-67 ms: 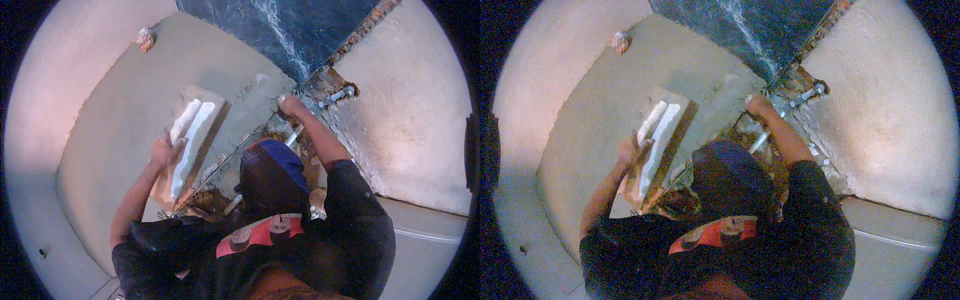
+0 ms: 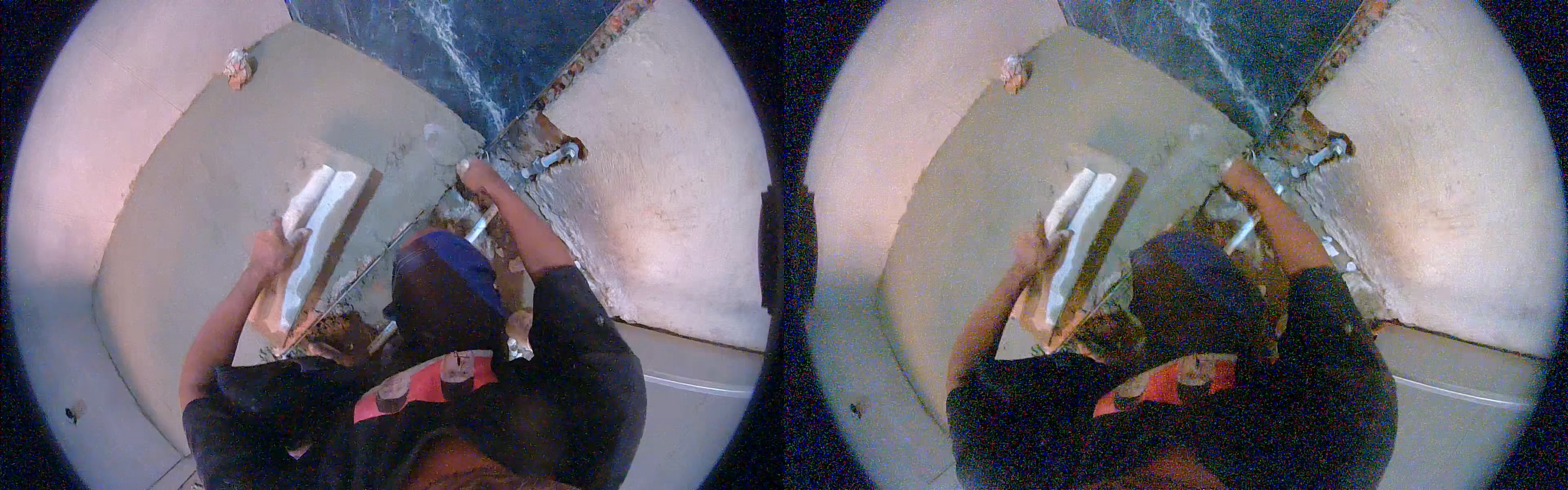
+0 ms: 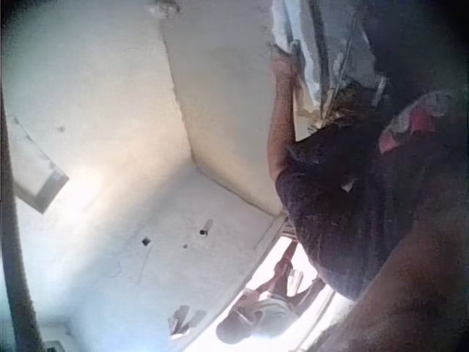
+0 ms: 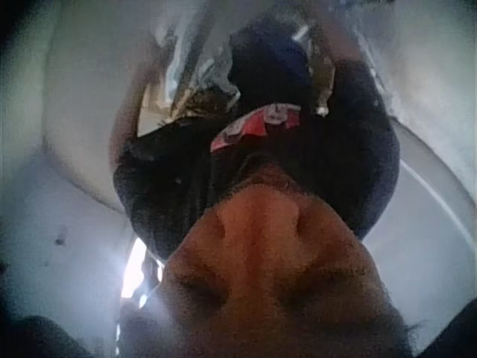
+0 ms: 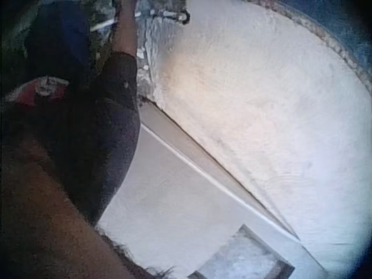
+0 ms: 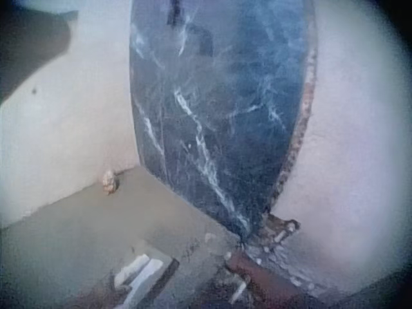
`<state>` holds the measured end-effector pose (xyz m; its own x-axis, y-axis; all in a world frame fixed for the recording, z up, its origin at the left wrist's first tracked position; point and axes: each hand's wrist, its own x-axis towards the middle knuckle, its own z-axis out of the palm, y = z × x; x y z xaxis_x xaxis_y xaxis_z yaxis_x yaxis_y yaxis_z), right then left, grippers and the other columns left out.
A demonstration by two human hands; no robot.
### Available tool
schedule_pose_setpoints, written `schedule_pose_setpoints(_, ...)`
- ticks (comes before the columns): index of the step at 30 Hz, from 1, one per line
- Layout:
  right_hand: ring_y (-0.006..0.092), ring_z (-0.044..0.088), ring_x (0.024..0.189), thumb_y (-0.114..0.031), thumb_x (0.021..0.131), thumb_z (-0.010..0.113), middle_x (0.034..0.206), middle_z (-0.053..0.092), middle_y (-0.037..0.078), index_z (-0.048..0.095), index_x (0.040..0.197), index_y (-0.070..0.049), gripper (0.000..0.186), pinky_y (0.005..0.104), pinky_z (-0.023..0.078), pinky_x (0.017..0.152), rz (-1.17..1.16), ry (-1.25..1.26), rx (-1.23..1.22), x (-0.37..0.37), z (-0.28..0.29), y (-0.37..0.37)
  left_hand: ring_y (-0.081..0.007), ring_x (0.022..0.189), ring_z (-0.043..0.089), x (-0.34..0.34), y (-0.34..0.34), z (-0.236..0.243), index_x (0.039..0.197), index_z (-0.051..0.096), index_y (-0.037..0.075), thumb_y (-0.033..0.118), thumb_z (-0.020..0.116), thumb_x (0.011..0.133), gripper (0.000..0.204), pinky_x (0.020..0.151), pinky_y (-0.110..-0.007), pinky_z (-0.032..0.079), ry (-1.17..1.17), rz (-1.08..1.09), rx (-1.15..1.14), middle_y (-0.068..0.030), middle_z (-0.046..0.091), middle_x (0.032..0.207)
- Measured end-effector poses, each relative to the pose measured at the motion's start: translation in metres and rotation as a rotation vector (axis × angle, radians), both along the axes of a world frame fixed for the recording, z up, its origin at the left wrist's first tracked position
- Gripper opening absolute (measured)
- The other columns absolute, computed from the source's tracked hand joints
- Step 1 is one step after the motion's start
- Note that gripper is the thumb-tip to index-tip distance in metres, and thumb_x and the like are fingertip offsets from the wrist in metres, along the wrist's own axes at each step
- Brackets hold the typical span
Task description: The person applies wet plaster to a floor area using a hand trowel and a smoothing board, spreading the material evenly over the surface.
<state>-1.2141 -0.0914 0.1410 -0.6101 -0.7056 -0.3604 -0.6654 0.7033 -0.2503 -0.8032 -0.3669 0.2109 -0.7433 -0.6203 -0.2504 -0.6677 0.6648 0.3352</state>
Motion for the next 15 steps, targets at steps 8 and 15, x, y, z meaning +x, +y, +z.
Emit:
schedule_pose_setpoints(8, 0.0399, 0.06, 0.1, -0.043, 0.091, 0.052, 0.106, 0.064, 0.021, 0.063, 0.107, -0.004, 0.044, 0.0474, 0.046, 0.088, -0.017, 0.029, -0.198, 0.022, 0.108, 0.068, -0.0419, 0.087, 0.064, -0.087, 0.03, -0.032, 0.12, 0.047, -0.005, 0.059, 0.056, 0.085, 0.073, 0.078, -0.049, 0.05, -0.066, -0.152, 0.125, -0.0269, 0.065, 0.091)
schedule_pose_setpoints(15, 0.0233, 0.058, 0.082, -0.039, 0.09, 0.057, 0.091, 0.064, 0.012, 0.05, 0.129, -0.001, 0.055, 0.0376, 0.045, 0.076, -0.008, 0.831, -0.528, -0.035, 0.3, 0.116, -0.0426, 0.087, 0.064, -0.183, 0.065, -0.068, 0.127, 0.04, -0.006, 0.052, 0.053, 0.088, 0.071, 0.076, -0.051, 0.051, 0.014, -0.233, 0.048, -0.027, 0.064, 0.097)
